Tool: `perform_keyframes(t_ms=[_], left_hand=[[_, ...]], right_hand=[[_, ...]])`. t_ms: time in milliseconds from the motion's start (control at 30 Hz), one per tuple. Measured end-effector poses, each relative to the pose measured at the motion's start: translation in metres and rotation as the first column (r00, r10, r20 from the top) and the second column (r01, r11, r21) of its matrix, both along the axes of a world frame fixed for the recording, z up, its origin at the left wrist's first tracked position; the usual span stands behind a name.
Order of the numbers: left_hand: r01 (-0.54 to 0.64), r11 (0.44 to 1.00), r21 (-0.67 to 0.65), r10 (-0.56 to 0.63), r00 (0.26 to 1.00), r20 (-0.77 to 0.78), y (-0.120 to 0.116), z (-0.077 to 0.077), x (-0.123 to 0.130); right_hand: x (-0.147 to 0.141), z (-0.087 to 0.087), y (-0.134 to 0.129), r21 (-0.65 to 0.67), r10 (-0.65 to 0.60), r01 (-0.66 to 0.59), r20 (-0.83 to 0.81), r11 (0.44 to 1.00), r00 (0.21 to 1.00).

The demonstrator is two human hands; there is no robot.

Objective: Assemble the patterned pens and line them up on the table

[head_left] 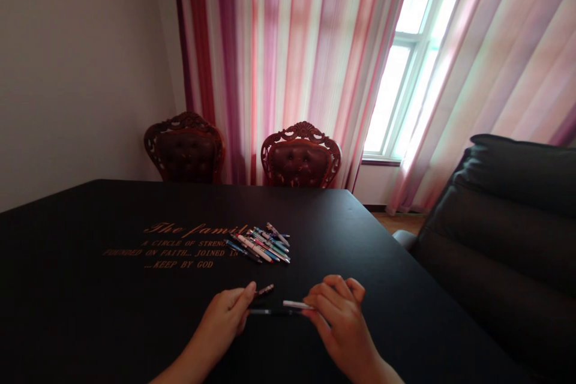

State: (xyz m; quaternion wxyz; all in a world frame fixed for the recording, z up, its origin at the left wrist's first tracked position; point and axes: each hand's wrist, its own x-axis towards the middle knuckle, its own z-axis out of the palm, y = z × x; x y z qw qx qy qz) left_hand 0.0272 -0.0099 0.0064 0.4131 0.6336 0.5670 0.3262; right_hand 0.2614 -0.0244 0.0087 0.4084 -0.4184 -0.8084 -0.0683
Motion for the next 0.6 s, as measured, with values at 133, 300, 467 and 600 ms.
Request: perform_keyframes(t_ms=[133, 300, 467, 600], left_hand=[[0.123, 0.958, 0.258, -0.060, 0.969, -0.238, -0.007, 0.003, -0.005], [0.270, 0.911, 0.312, -0.134, 0.909, -0.395, -0.015, 0.001, -0.003], [0.168, 0.912, 0.375, 0.008, 0.906, -0.424, -0.001, -0.001, -0.016], [0.128, 0.933, 0.336, 0.059, 0.867, -0.495, 0.011, -0.005, -0.028]], right_hand=[[0.019, -0.015, 0.015, -0.127, -0.144, 0.142, 0.000, 0.982, 0.990], [0.019, -0.028, 0.021, -0.194, -0.140, 0.138, 0.006, 0.971, 0.990], [0.015, -0.028, 0.018, -0.299, -0.136, 0.134, 0.014, 0.945, 0.991], [0.021, -0.028, 0.022, -0.415, -0.183, 0.174, 0.018, 0.893, 0.983]])
